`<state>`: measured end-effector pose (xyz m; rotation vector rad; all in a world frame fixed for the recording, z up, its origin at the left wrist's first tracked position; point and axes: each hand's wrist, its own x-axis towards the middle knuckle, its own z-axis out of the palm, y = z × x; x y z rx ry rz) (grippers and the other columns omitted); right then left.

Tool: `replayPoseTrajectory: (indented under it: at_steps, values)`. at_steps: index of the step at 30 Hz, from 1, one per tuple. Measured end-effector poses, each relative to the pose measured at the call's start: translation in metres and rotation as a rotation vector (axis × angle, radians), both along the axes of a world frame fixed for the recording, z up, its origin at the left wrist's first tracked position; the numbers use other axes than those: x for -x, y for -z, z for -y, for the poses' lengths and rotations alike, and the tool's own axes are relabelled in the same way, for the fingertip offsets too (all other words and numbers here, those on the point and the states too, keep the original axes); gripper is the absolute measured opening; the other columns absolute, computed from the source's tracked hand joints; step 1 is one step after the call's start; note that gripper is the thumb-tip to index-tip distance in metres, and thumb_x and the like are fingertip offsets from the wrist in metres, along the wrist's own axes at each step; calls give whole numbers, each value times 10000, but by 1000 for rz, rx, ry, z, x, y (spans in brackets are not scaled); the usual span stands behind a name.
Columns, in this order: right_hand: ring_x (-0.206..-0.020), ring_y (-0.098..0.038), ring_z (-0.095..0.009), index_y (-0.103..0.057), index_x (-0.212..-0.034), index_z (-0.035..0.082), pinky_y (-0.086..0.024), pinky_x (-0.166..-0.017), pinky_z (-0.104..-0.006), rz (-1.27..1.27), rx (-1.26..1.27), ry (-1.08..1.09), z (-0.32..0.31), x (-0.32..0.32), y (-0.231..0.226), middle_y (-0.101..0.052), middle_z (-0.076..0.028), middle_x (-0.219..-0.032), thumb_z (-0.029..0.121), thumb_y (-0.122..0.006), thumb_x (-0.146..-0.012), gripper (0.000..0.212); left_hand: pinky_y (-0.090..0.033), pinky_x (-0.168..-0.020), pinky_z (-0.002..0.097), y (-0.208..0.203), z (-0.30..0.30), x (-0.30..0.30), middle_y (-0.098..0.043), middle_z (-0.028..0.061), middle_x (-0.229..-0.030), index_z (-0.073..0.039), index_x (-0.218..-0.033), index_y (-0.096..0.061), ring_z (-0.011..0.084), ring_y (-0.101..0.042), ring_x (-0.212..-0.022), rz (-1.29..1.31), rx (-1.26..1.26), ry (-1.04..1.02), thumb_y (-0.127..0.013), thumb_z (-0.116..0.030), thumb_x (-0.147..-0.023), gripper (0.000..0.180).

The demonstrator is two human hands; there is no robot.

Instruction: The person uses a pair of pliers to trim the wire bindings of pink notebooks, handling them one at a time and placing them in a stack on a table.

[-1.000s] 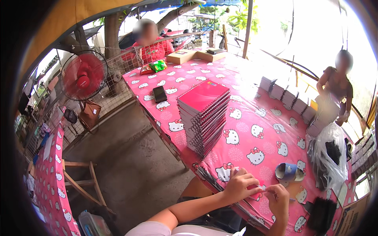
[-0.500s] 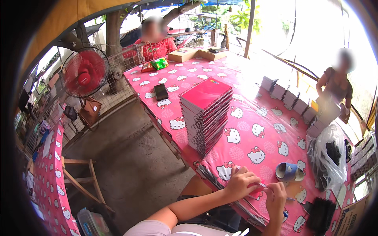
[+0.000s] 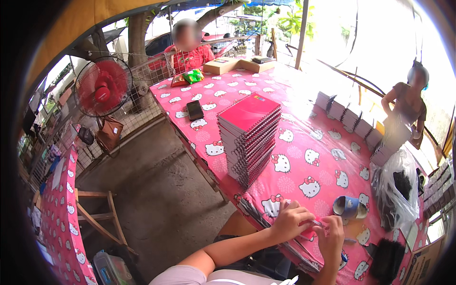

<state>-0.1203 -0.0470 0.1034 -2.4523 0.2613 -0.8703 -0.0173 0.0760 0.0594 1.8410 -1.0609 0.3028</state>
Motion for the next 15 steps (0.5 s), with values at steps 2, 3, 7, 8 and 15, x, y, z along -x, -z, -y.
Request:
replayPoseTrajectory:
  at_steps: [2,3,7,8,15]
  values:
    - [-641,-558,-310,-568,-744,25,-449,-579,-376,34,-6,25,-3,-1,0,-540,-110,-703,32,-659,-765,94,-288,-856,362,-1,-1,0,-660,-74,-852,-184,-864,-711,124,-530,-844,8,-9,-5,-759,-258,-720,168]
    - [-643,-557,-310,-566,-746,20,-448,-581,-378,21,-22,18,-2,-2,7,-542,-112,-708,19,-655,-763,90,-287,-861,364,0,-1,0,-660,-75,-853,-185,-863,-711,124,-531,-840,6,-13,-3,-760,-259,-719,169]
    - [-644,-561,-304,-577,-776,7,-442,-577,-386,-33,-9,23,4,-3,12,-557,-120,-731,-13,-643,-762,70,-279,-898,387,2,2,0,-660,-80,-853,-189,-864,-712,124,-532,-827,-4,-7,4,-759,-255,-723,162]
    - [-654,-566,-304,-583,-795,5,-445,-588,-387,-64,-16,-29,12,-2,13,-561,-120,-737,-23,-636,-756,72,-282,-891,393,2,-1,0,-656,-75,-845,-185,-878,-708,131,-533,-844,-6,-6,21,-754,-247,-728,169]
    - [-935,-577,-324,-585,-970,22,-460,-830,-385,-213,218,33,184,26,36,-601,-142,-959,14,-673,-623,358,-283,-929,419,3,-12,1,-652,-50,-888,-179,-990,-682,151,-555,-907,-21,-54,85,-766,-246,-718,292]
